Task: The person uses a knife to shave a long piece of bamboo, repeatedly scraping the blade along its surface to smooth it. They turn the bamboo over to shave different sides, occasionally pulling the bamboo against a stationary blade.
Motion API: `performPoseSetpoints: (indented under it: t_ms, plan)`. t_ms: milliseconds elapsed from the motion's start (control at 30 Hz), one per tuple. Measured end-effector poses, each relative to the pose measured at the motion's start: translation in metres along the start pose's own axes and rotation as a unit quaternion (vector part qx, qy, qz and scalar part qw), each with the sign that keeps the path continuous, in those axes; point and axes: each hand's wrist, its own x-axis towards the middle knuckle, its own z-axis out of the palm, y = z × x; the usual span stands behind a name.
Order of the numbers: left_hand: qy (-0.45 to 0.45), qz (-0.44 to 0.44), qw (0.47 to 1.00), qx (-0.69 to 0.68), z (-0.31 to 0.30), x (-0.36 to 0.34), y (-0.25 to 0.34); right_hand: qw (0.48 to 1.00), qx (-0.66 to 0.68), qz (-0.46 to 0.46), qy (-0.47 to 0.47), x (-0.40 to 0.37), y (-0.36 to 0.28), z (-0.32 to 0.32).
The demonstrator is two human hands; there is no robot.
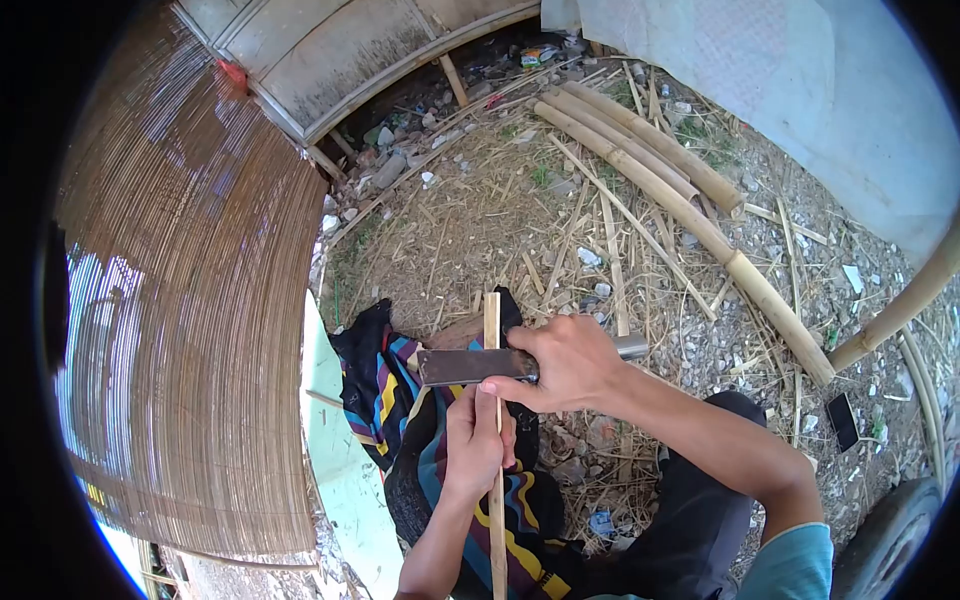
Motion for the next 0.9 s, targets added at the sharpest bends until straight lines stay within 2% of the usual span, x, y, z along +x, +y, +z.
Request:
performPoseSetpoints:
  t_ms: [100,133,167,200,267,300,333,367,433,467,533,567,633,733,900]
  plan:
    - [0.007,0.011,0.999,0.042,0.002,-0.002,-0.001,1.000,-0.004,-0.012,-0.016,-0.003,0.005,-0.003]
    - [0.014,0.043,0.995,0.087,0.004,-0.002,0.000,0.999,-0.019,-0.021,-0.021,-0.003,0.007,-0.005]
    - [0.024,0.073,0.989,0.129,0.006,-0.003,0.000,0.998,-0.036,0.041,-0.008,0.003,0.017,-0.005]
    - [0.040,0.024,0.989,0.144,0.000,0.000,0.000,0.993,-0.051,0.104,0.001,0.012,0.033,-0.004]
    - [-0.058,0.012,0.995,0.078,0.017,-0.040,0.010,0.926,-0.034,0.372,0.059,0.044,0.097,-0.024]
    - [-0.087,0.057,0.991,0.080,0.027,-0.045,0.004,0.934,-0.085,0.332,0.100,0.035,0.100,-0.035]
    - [-0.067,0.104,0.988,0.097,0.026,-0.035,0.002,0.938,-0.144,0.283,0.137,0.030,0.101,-0.045]
    - [-0.048,0.070,0.992,0.089,0.020,-0.022,-0.010,0.940,-0.161,0.269,0.134,0.027,0.107,-0.047]
    - [-0.006,0.001,0.996,0.084,0.006,-0.010,-0.028,0.935,0.046,0.325,0.138,0.000,0.117,-0.030]
    - [-0.004,0.008,0.997,0.078,0.003,-0.007,-0.025,0.937,0.043,0.325,0.123,-0.010,0.106,-0.028]
    - [-0.009,0.014,0.998,0.060,0.004,-0.006,-0.025,0.969,0.045,0.239,0.054,-0.010,0.077,-0.029]
    - [-0.006,0.015,0.998,0.058,0.005,-0.006,-0.024,0.970,0.044,0.235,0.052,-0.010,0.067,-0.028]
    - [-0.016,-0.022,1.000,0.012,0.009,-0.010,-0.023,0.995,0.065,0.078,-0.013,-0.013,0.051,-0.025]
    - [-0.012,-0.015,1.000,0.001,0.006,-0.010,-0.021,0.993,0.107,0.035,-0.046,-0.021,0.030,-0.012]
    - [-0.012,-0.021,0.999,-0.031,0.002,-0.012,-0.024,0.993,0.073,-0.011,-0.097,-0.030,0.012,0.000]
